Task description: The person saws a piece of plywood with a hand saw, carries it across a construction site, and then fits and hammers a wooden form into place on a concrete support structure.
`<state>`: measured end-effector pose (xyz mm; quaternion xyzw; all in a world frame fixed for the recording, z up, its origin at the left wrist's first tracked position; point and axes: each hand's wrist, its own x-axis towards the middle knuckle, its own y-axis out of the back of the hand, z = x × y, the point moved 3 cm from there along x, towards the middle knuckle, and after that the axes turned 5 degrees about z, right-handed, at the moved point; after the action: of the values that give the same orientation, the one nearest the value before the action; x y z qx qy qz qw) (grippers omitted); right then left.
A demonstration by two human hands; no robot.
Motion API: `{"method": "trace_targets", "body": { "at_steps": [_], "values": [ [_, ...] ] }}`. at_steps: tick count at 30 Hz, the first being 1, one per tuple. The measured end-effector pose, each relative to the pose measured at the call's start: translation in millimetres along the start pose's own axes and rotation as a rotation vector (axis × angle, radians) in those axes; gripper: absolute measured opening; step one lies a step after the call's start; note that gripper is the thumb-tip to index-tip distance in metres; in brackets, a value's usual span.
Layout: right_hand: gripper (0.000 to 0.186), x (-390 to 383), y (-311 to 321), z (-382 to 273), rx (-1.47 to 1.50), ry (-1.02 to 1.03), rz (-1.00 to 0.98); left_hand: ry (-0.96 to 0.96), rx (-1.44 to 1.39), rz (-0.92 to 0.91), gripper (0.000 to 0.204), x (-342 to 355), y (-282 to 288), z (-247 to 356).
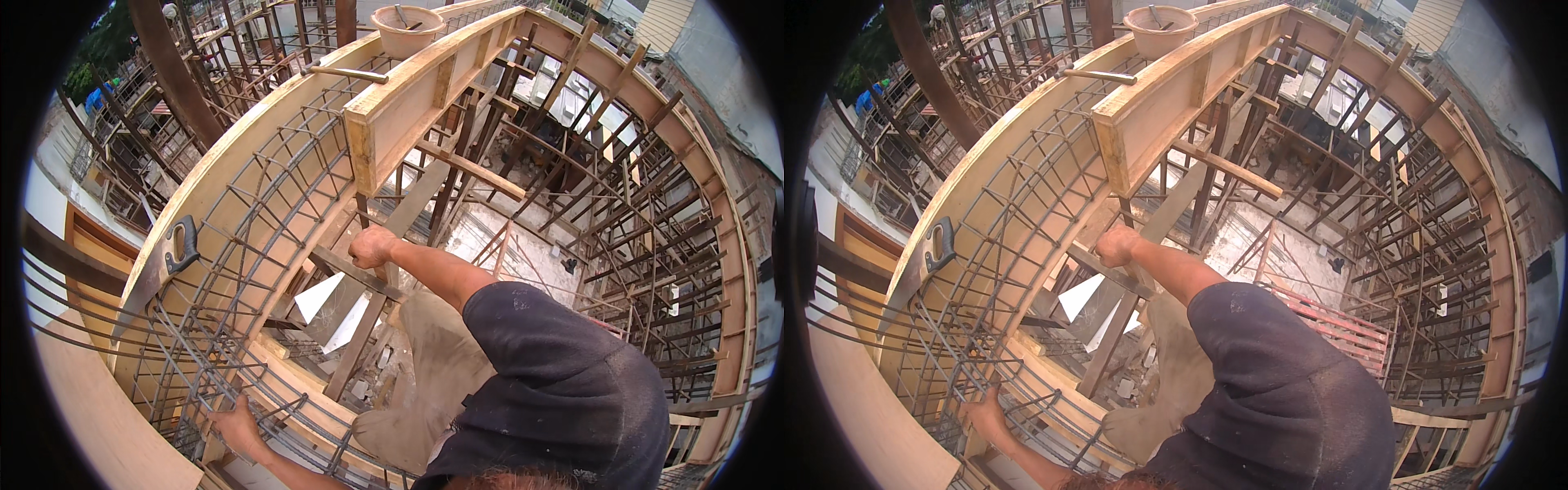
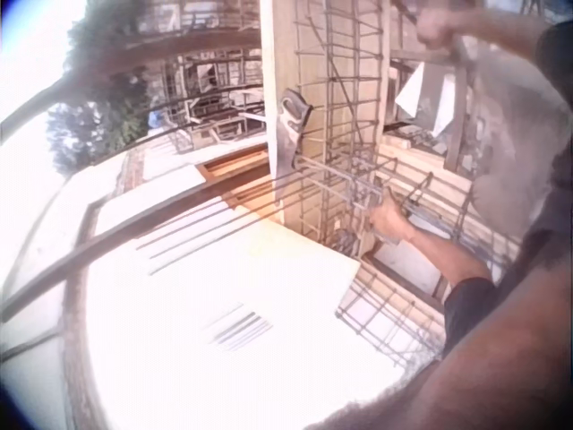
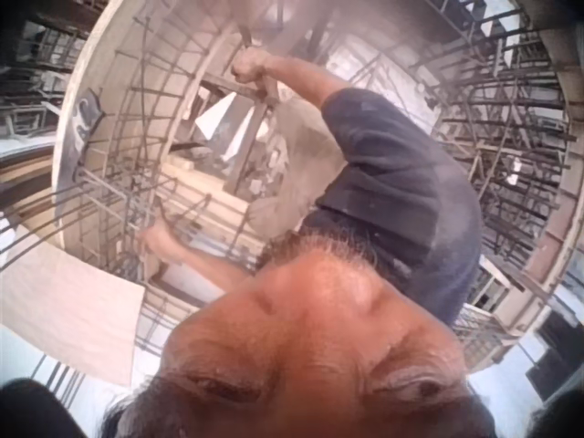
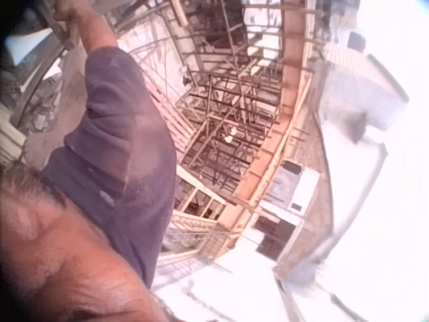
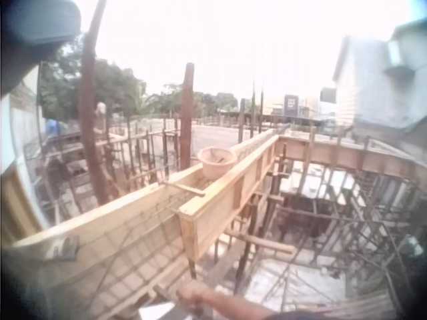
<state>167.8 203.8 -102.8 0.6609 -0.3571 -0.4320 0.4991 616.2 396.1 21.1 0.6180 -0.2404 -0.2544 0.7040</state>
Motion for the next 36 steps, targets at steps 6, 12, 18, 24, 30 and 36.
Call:
{"method": "trace_targets", "body": {
  "at_steps": [6,12,18,24,30,36],
  "values": [
    [0.035,-7.2,11.4,-5.1,0.068,0.015,0.015,-0.004,0.022,-0.014,0.094,-8.9,13.2,10.1],
    [0.035,-4.3,0.6,0.9,0.079,-0.019,0.016,0.000,0.012,0.038,0.092,-6.6,4.6,13.1],
    [0.038,-22.2,-0.2,4.5,0.221,0.025,0.236,0.011,-0.094,0.048,0.086,-22.9,14.8,30.5],
    [0.059,-92.0,-15.6,-19.6,0.207,0.146,0.462,-0.053,-0.307,-0.065,0.095,29.0,-20.8,-0.5],
    [0.080,-209.1,-40.6,-32.1,0.490,0.020,-0.299,-0.065,-0.196,-0.039,0.101,-4.6,5.0,24.7],
    [0.097,-264.3,-77.9,-48.5,0.409,0.019,-0.417,-0.109,-0.061,-0.064,0.107,2.1,0.4,18.7]
  ]
}}
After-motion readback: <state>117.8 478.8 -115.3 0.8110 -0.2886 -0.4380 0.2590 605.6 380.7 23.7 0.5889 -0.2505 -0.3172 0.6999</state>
